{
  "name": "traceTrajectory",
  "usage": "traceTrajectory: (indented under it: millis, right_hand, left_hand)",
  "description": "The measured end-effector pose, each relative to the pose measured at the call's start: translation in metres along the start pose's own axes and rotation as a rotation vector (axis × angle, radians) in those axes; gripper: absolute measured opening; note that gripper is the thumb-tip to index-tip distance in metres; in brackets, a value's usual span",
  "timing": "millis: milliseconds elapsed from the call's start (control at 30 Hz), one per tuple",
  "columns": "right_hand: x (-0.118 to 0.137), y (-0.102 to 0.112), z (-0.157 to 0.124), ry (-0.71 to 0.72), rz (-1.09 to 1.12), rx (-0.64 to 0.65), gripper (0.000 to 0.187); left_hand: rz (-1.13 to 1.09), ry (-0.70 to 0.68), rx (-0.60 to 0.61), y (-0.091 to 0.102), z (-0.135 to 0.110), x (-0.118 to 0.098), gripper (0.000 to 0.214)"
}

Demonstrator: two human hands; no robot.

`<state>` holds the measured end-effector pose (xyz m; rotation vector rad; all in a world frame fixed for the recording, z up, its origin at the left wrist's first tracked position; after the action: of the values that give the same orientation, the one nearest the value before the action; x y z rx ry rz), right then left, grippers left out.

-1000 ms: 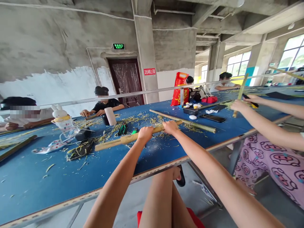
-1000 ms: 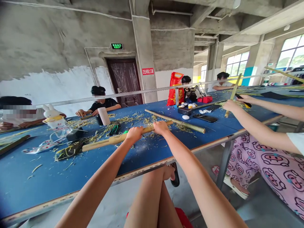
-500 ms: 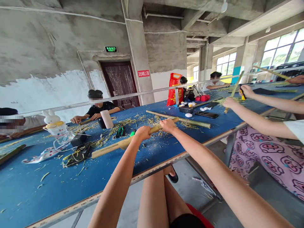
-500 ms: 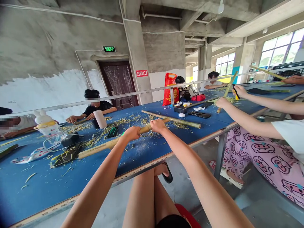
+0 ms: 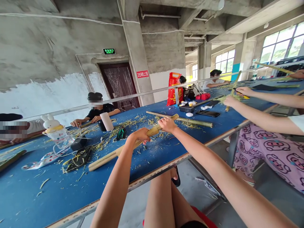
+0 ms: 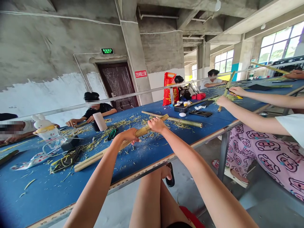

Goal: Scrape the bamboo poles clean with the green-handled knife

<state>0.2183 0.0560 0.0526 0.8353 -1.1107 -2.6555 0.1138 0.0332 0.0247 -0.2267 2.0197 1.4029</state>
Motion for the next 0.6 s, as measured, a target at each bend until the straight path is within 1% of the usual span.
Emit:
traceTrajectory:
  millis: [67, 100, 167, 233, 300, 367, 467, 533, 600]
  right_hand:
    - [0.000, 0.000, 0.001, 0.001, 0.004, 0.013, 0.028]
    - [0.000, 0.000, 0.002, 0.002, 0.006, 0.023, 0.028]
    - [-0.001, -0.003, 0.004, -0.003, 0.014, 0.050, 0.029]
    - [-0.006, -0.010, 0.006, -0.016, 0.028, 0.091, 0.030]
    - [-0.013, -0.021, 0.005, -0.030, 0.046, 0.152, 0.027]
    - [-0.018, -0.035, 0.003, -0.026, 0.070, 0.233, 0.022]
    - [-0.025, -0.052, -0.003, -0.007, 0.097, 0.347, 0.016]
    - [-0.031, -0.055, -0.005, -0.028, 0.084, 0.376, 0.017]
    - [-0.038, -0.052, -0.006, -0.081, 0.047, 0.358, 0.021]
  left_hand:
    - [-0.010, 0.020, 0.026, -0.001, 0.000, 0.002, 0.024]
    - [0.050, 0.022, 0.009, 0.000, 0.002, 0.003, 0.025]
    - [0.257, 0.008, -0.091, 0.006, 0.006, 0.002, 0.028]
    - [0.461, -0.022, -0.233, 0.011, 0.009, -0.003, 0.028]
    - [0.577, -0.040, -0.349, 0.013, 0.012, -0.008, 0.025]
    - [0.634, -0.053, -0.423, 0.010, 0.014, -0.012, 0.024]
    - [0.689, -0.076, -0.490, 0.005, 0.017, -0.019, 0.028]
    - [0.699, -0.092, -0.524, 0.004, 0.017, -0.024, 0.030]
    - [0.696, -0.095, -0.547, 0.005, 0.017, -0.028, 0.030]
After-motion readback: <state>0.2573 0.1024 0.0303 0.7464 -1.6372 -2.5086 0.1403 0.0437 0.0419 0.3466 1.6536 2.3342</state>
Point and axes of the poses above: each hand's wrist, its own z-axis towards the middle knuckle, its own y-axis out of the back of the hand, x = y × z, the point moved 10 cm from there along z, towards the middle knuckle, and after that the axes turned 13 degrees about -z, right-handed, at the moved point
